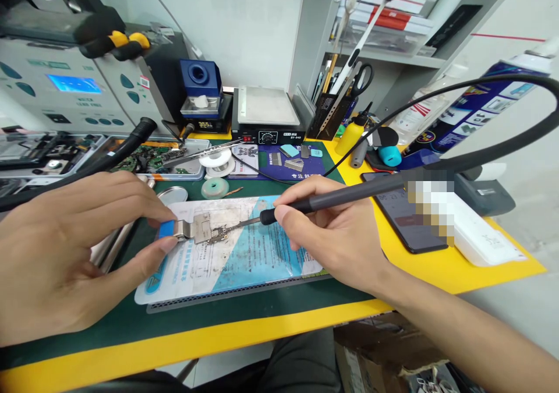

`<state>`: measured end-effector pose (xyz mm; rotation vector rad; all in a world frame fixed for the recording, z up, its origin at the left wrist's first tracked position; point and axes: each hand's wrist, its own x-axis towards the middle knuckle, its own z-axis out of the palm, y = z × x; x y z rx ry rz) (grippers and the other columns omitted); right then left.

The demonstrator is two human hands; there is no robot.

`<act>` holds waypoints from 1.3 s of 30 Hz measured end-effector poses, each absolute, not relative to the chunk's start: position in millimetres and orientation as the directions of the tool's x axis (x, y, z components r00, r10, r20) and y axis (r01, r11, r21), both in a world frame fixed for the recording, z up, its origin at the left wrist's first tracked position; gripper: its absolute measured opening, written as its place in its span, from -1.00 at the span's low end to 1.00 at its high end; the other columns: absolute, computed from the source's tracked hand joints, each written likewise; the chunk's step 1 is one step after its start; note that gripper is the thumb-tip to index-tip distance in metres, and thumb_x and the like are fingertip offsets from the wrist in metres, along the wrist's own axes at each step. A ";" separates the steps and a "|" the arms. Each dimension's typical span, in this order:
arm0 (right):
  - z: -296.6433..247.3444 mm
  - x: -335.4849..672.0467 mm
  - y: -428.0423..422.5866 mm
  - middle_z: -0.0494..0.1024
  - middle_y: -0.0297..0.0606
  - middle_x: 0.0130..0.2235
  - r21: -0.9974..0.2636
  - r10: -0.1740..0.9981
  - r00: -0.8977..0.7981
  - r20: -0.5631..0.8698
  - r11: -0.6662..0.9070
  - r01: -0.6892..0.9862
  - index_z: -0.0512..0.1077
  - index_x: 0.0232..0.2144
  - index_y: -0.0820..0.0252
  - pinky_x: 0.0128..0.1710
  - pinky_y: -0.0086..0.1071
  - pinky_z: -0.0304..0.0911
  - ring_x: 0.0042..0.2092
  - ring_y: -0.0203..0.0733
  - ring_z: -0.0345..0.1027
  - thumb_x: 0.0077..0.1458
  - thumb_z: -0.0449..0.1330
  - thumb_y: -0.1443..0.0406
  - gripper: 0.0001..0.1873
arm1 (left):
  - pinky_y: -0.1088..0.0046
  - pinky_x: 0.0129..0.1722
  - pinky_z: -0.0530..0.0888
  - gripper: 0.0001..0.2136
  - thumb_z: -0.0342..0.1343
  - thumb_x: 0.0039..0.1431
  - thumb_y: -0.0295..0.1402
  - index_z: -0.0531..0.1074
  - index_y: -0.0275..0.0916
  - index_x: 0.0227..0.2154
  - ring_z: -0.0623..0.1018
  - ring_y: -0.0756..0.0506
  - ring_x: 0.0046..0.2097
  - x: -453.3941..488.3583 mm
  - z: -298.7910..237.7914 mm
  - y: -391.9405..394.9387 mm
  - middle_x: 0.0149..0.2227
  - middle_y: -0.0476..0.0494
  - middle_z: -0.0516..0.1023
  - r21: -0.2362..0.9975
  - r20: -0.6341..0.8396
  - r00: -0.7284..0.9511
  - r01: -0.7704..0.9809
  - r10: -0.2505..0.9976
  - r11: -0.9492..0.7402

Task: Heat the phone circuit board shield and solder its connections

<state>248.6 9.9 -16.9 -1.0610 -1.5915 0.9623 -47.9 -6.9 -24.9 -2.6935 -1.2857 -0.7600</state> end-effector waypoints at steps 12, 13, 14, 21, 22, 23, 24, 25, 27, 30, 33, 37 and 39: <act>-18.1 249.4 9.9 0.53 -0.43 -0.60 -0.934 0.943 -0.171 0.287 0.315 0.170 0.63 -0.41 0.02 -0.77 -0.45 0.16 -0.70 -0.35 0.30 0.09 0.35 0.47 -0.79 | 0.03 -0.20 0.47 -0.86 0.07 0.29 -0.19 0.42 -0.07 -0.17 0.58 -0.30 -0.14 -49.2 -24.8 -7.2 -0.24 -0.13 0.57 0.130 0.447 0.552 0.738 0.703 -0.662; -18.6 249.8 9.7 0.54 -0.43 -0.59 -0.935 0.942 -0.172 0.287 0.315 0.162 0.63 -0.40 0.02 -0.77 -0.45 0.17 -0.68 -0.33 0.33 0.10 0.34 0.47 -0.79 | 0.03 -0.20 0.47 -0.86 0.07 0.29 -0.19 0.42 -0.07 -0.17 0.58 -0.29 -0.14 -49.2 -24.7 -7.0 -0.25 -0.13 0.57 0.126 0.448 0.556 0.736 0.700 -0.665; -18.9 250.1 9.4 0.55 -0.43 -0.58 -0.936 0.942 -0.172 0.287 0.314 0.158 0.63 -0.39 0.02 -0.76 -0.45 0.18 -0.67 -0.33 0.35 0.11 0.34 0.47 -0.79 | 0.04 -0.20 0.47 -0.86 0.09 0.28 -0.19 0.41 -0.07 -0.17 0.58 -0.29 -0.14 -49.3 -24.6 -6.7 -0.25 -0.12 0.57 0.121 0.448 0.561 0.733 0.696 -0.669; -19.8 251.8 8.2 0.54 -0.43 -0.60 -0.931 0.943 -0.180 0.281 0.313 0.189 0.62 -0.39 0.02 -0.77 -0.45 0.16 -0.69 -0.34 0.30 0.10 0.35 0.48 -0.79 | 0.09 -0.19 0.45 -0.87 0.12 0.25 -0.21 0.44 -0.08 -0.19 0.59 -0.30 -0.15 -50.3 -25.3 -7.5 -0.25 -0.11 0.58 0.127 0.457 0.551 0.736 0.698 -0.665; -20.6 252.2 8.3 0.55 -0.42 -0.58 -0.933 0.944 -0.179 0.278 0.310 0.184 0.62 -0.38 0.01 -0.76 -0.44 0.18 -0.67 -0.32 0.34 0.10 0.36 0.47 -0.79 | 0.09 -0.19 0.45 -0.87 0.12 0.25 -0.21 0.44 -0.08 -0.19 0.59 -0.30 -0.15 -50.4 -25.4 -7.7 -0.25 -0.10 0.58 0.128 0.456 0.552 0.736 0.698 -0.665; -21.2 252.6 8.4 0.56 -0.41 -0.56 -0.935 0.945 -0.178 0.276 0.307 0.179 0.62 -0.38 0.00 -0.75 -0.44 0.20 -0.65 -0.30 0.37 0.11 0.36 0.46 -0.79 | 0.10 -0.19 0.45 -0.86 0.12 0.25 -0.21 0.44 -0.08 -0.19 0.59 -0.29 -0.15 -50.4 -25.4 -7.8 -0.25 -0.10 0.58 0.131 0.456 0.552 0.735 0.698 -0.666; -21.7 252.9 8.5 0.56 -0.41 -0.55 -0.936 0.945 -0.179 0.274 0.305 0.175 0.63 -0.37 -0.01 -0.75 -0.43 0.20 -0.63 -0.29 0.39 0.13 0.36 0.46 -0.79 | 0.10 -0.19 0.46 -0.86 0.12 0.24 -0.21 0.44 -0.08 -0.19 0.59 -0.29 -0.15 -50.4 -25.3 -7.7 -0.25 -0.09 0.59 0.134 0.457 0.551 0.733 0.698 -0.667; -21.8 252.9 8.4 0.56 -0.41 -0.55 -0.937 0.945 -0.181 0.274 0.305 0.172 0.63 -0.36 -0.01 -0.75 -0.43 0.20 -0.63 -0.29 0.39 0.14 0.35 0.46 -0.79 | 0.10 -0.18 0.46 -0.86 0.13 0.23 -0.21 0.44 -0.08 -0.18 0.59 -0.29 -0.15 -50.5 -25.1 -7.5 -0.25 -0.09 0.59 0.136 0.458 0.551 0.733 0.698 -0.667; -20.9 252.5 8.2 0.54 -0.42 -0.58 -0.935 0.942 -0.186 0.279 0.311 0.173 0.63 -0.36 -0.01 -0.76 -0.43 0.17 -0.66 -0.31 0.34 0.14 0.35 0.46 -0.79 | 0.09 -0.17 0.46 -0.85 0.13 0.22 -0.21 0.44 -0.08 -0.18 0.59 -0.30 -0.14 -50.7 -24.7 -6.9 -0.25 -0.09 0.59 0.137 0.452 0.552 0.733 0.700 -0.666; -18.6 251.3 7.7 0.53 -0.42 -0.60 -0.933 0.942 -0.185 0.280 0.313 0.180 0.63 -0.39 0.00 -0.78 -0.41 0.16 -0.68 -0.31 0.30 0.11 0.38 0.45 -0.81 | 0.08 -0.17 0.46 -0.85 0.13 0.23 -0.21 0.42 -0.07 -0.17 0.58 -0.30 -0.13 -51.5 -24.2 -6.4 -0.23 -0.12 0.59 0.134 0.444 0.556 0.734 0.702 -0.666; -18.3 251.2 7.7 0.55 -0.39 -0.55 -0.937 0.945 -0.179 0.273 0.303 0.172 0.63 -0.39 -0.02 -0.78 -0.39 0.19 -0.65 -0.27 0.37 0.11 0.40 0.42 -0.82 | 0.08 -0.18 0.46 -0.85 0.13 0.22 -0.21 0.43 -0.06 -0.18 0.58 -0.29 -0.15 -52.2 -24.4 -6.6 -0.24 -0.11 0.59 0.142 0.446 0.553 0.732 0.703 -0.667; -19.4 251.6 8.0 0.53 -0.40 -0.58 -0.932 0.942 -0.188 0.279 0.313 0.185 0.63 -0.37 -0.02 -0.77 -0.40 0.18 -0.66 -0.29 0.33 0.13 0.41 0.41 -0.83 | 0.08 -0.19 0.45 -0.86 0.14 0.22 -0.23 0.43 -0.07 -0.18 0.56 -0.28 -0.16 -51.6 -25.3 -6.6 -0.24 -0.12 0.57 0.139 0.449 0.556 0.730 0.700 -0.669; -19.7 252.1 8.0 0.52 -0.41 -0.59 -0.929 0.941 -0.194 0.279 0.315 0.194 0.63 -0.38 -0.01 -0.77 -0.41 0.18 -0.68 -0.31 0.30 0.12 0.41 0.41 -0.84 | 0.09 -0.20 0.44 -0.85 0.15 0.21 -0.23 0.43 -0.08 -0.18 0.55 -0.27 -0.17 -50.7 -25.4 -6.3 -0.24 -0.11 0.56 0.142 0.444 0.560 0.727 0.700 -0.672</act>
